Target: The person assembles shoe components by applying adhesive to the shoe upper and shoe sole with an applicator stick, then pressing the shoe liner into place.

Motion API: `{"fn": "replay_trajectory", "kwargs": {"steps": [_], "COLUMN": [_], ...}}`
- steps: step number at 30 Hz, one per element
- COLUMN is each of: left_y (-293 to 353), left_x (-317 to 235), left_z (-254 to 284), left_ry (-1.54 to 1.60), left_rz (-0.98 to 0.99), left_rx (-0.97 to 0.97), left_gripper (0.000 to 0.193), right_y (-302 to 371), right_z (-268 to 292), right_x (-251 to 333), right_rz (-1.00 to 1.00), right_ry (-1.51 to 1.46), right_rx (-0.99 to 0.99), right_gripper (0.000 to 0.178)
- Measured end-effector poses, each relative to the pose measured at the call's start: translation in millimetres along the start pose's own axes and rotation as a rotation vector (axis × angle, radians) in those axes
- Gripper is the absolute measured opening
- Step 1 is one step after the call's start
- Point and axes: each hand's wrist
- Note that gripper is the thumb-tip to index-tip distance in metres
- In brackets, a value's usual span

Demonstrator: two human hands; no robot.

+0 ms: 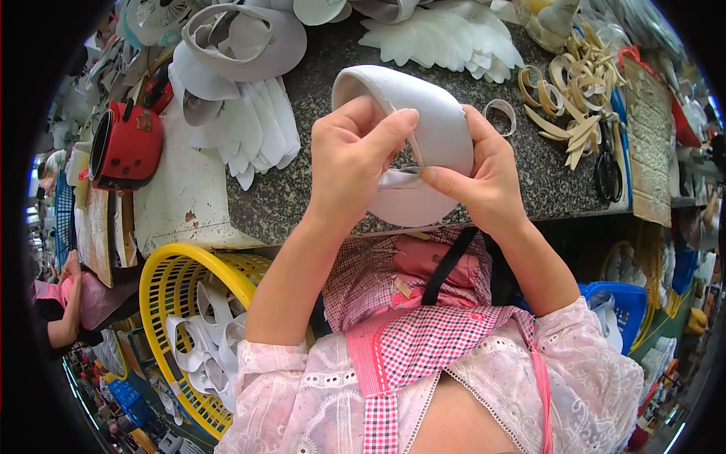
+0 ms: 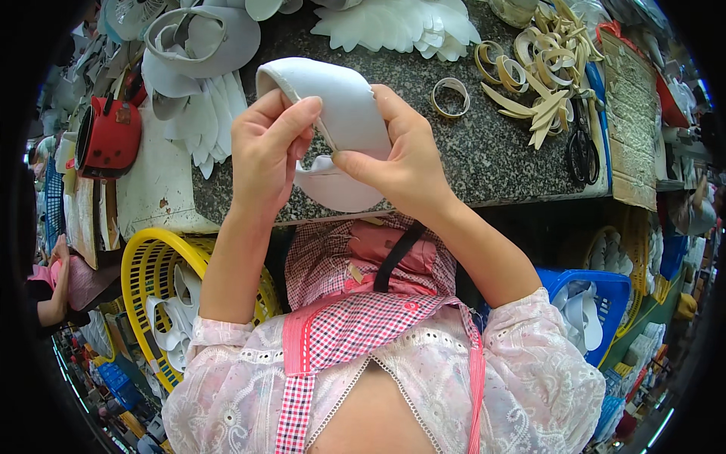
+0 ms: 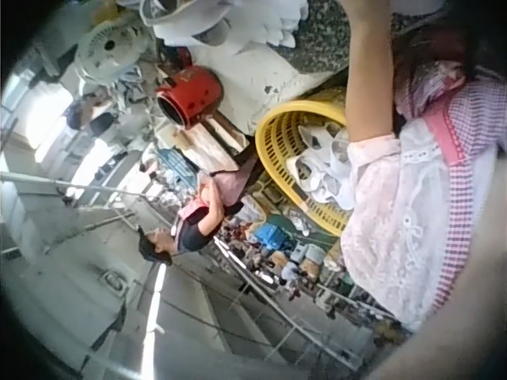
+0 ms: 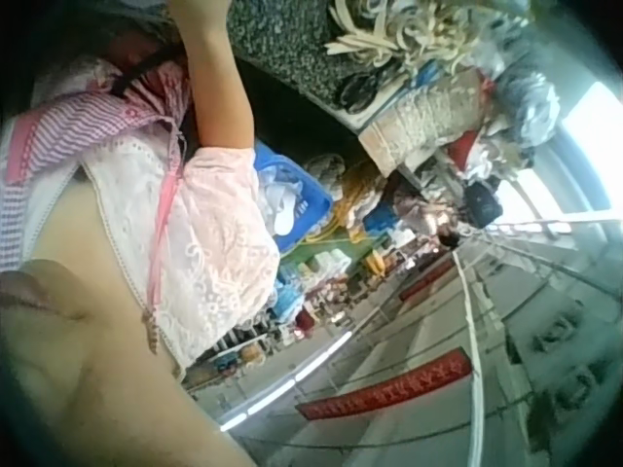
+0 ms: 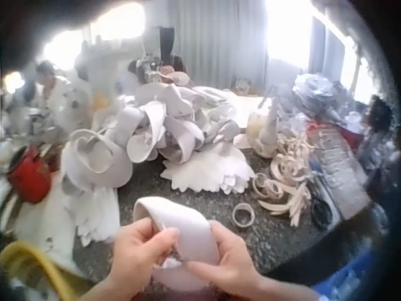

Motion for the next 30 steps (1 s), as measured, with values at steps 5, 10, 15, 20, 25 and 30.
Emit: {"fn": "replay_trajectory", "kwargs": {"steps": [5,10,15,20,25,30], "left_y": [-1.6,-6.5,7.6,22.6,16.5,9.7], "left_x": [-5.1,-12.1,-14.5,-3.9,-6.8,-1.0], "left_z": [-9.6,-3.0,4.1,8.9,10.3,15.5], "left_ry": [0.088,-0.394,-0.703,-0.989,-0.806,-0.489], "left_rz": [0.070,-0.152,-0.705,-0.869,-0.622,-0.213], "left_rx": [0.026,0.067,0.052,0.273,0.261,0.255], "left_gripper": [0.017,0.018,0.020,0.017,0.017,0.018], "right_y": [1.9,0.1,-0.1,-0.3,0.2,3.5], "right_z": [-0.6,0.7,0.4,-0.6,-3.2,-6.3], "right_x": [4.7,-5.8,-8.0,-14.9,-10.7,-12.6], "right_rz": [-0.129,-0.332,-0.431,-0.397,-0.391,-0.267], "right_ry": [0.179,-0.173,-0.361,-0.508,-0.572,-0.500], "right_rx": [0.039,-0.018,-0.099,-0.067,-0.097,-0.103], "right_gripper": [0.052,0.051,0.042,0.044,0.043,0.043]}}
Point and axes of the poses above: each hand's wrist, its own y-axis away from the middle knuckle, its own z-axis out of the back of the hand, x = y × z, and after that the axes turned 15 degrees about -x, right-handed
